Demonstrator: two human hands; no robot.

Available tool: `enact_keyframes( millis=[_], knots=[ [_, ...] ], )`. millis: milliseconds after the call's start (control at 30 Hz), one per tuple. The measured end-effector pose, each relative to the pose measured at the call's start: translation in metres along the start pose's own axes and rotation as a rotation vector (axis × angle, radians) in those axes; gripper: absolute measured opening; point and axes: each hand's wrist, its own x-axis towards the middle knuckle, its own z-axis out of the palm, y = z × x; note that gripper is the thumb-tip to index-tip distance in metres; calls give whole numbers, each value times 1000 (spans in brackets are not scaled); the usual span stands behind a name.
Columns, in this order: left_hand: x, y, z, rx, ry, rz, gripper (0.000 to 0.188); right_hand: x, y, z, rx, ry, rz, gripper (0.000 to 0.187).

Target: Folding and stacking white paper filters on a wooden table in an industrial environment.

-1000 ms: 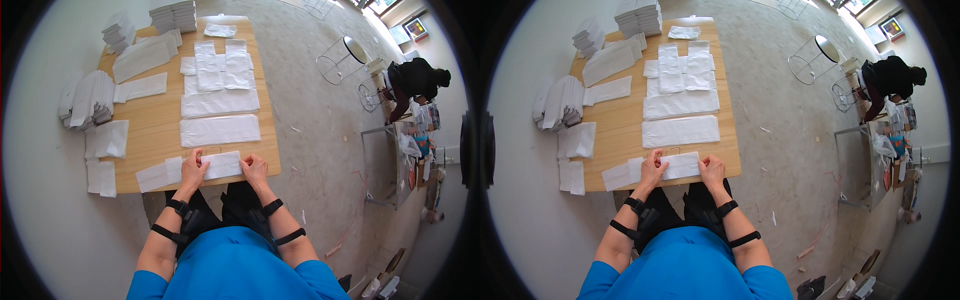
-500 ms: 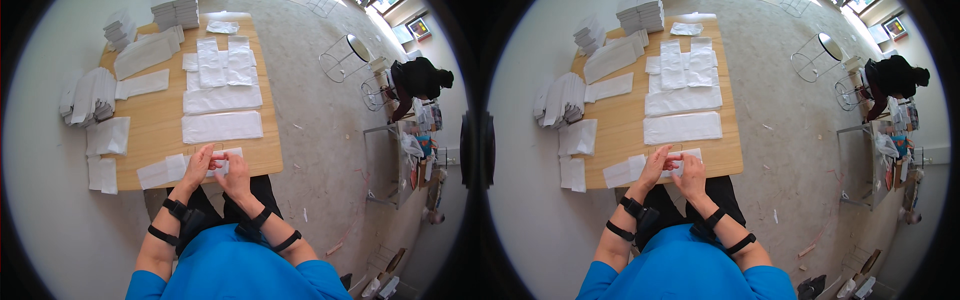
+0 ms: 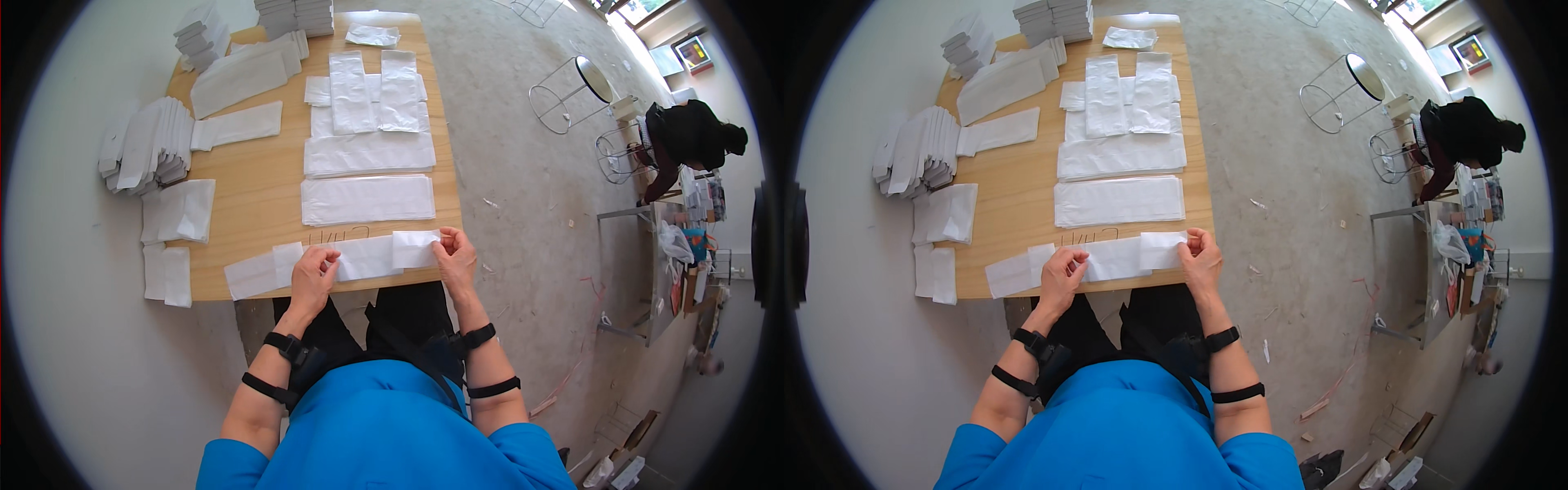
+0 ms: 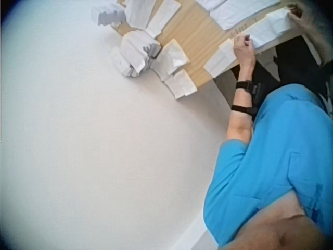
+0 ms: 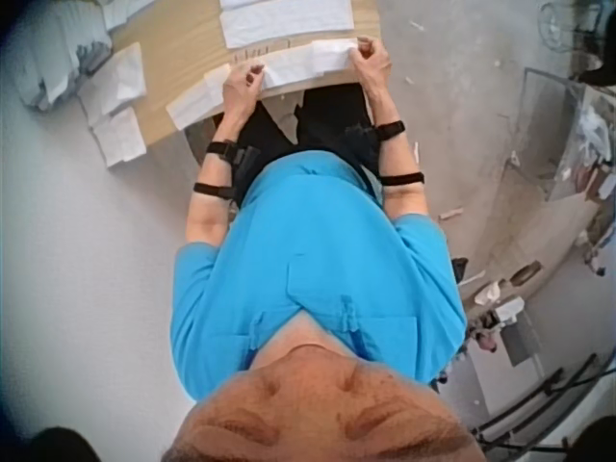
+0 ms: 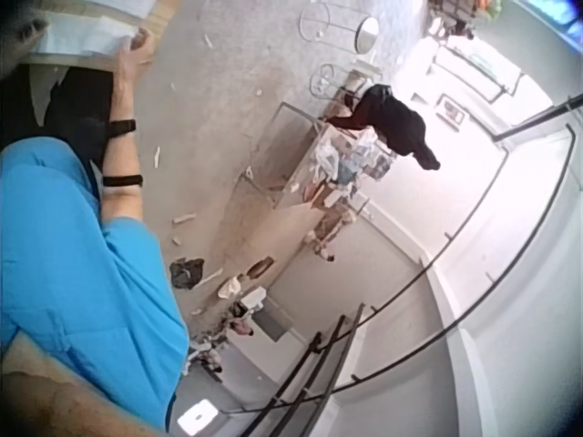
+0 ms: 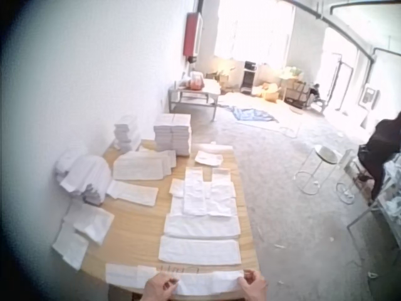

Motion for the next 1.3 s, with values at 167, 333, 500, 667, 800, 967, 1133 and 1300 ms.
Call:
enact_keyframes(
  millis=[167,333,500,667,800,967,1133,1300],
  knots=[
    [-4,-7,3,66,-17,111,14,12,9,-18,-109,-36,5,29],
    [-5,-7,1,173,27,110,16,16,15,-25,-66,7,25,31],
    [-4,-2,2,276,29,219,17,15,12,-26,-48,5,20,31],
    [2,-9,8,304,-59,234,16,11,0,-24,-57,-2,-13,30],
    [4,-6,4,259,-52,187,12,2,-14,-22,-13,-49,-11,29],
    [6,-1,-5,-443,-92,-243,36,-16,-38,10,135,-158,-76,32],
    [9,-4,0,-813,-31,-398,56,-42,-64,55,76,-306,-110,34],
    [9,-19,0,-621,21,-452,54,-38,-47,57,-44,-262,-120,31]
  ],
)
